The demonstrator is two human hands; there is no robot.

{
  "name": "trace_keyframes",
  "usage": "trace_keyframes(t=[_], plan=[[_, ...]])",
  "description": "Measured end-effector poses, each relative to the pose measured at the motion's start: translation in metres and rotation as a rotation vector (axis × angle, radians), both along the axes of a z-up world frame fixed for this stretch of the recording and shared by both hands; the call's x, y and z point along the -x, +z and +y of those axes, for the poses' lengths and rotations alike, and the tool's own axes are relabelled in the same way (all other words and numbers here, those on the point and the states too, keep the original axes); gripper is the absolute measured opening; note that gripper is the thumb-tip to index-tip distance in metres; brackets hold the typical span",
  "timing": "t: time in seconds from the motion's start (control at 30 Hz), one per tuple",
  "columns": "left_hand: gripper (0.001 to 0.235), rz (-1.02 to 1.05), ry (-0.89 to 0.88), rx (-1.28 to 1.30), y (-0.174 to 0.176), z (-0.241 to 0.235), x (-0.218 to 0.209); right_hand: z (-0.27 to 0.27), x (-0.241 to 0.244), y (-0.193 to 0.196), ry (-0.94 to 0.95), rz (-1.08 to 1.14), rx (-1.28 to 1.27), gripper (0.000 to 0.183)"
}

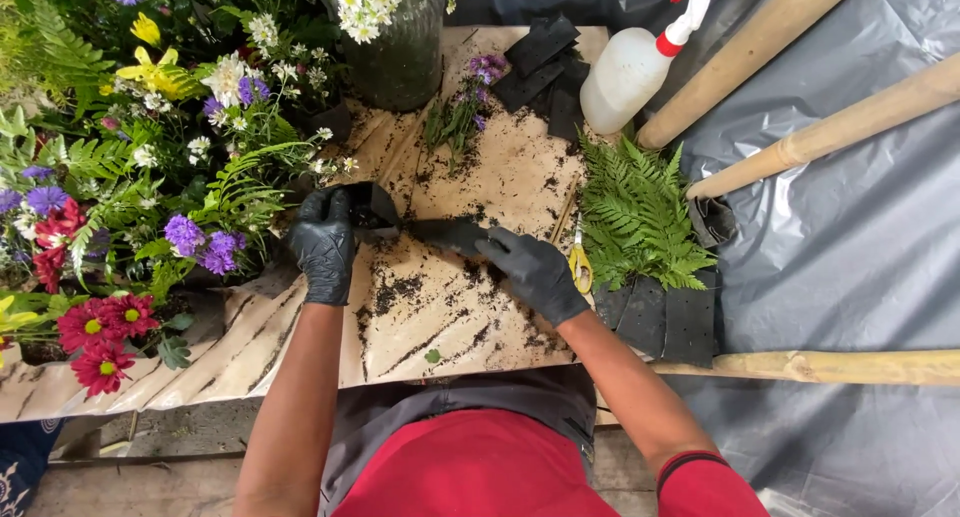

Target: Cleaning up spilled soil and plant debris from a floral design station using a hand trowel and hands.

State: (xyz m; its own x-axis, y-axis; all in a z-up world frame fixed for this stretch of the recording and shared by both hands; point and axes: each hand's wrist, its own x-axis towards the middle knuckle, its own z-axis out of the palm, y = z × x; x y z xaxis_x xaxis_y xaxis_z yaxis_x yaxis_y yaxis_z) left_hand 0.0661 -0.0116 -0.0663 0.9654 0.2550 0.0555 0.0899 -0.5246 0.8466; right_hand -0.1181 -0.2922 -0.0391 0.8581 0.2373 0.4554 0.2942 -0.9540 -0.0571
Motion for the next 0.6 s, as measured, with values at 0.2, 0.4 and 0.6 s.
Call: trace_keyframes(t=[0.2,0.4,0.6], plan=[[0.035,-0.182,-0.012,0.007,0.034,-0.008,0.029,-0.025,-0.008,-0.024,0.001,-0.015,-0.088,0.047],[0.042,-0.366,-0.091,0.0,0.018,-0.004,0.068,-0.014,-0.019,0.031,-0.018,0.06,-0.147,0.033],[0.042,-0.403,-0.164,-0.158,-0.012,0.005,0.121,0.0,-0.038,0.008,-0.059,0.019,-0.049,0.031]])
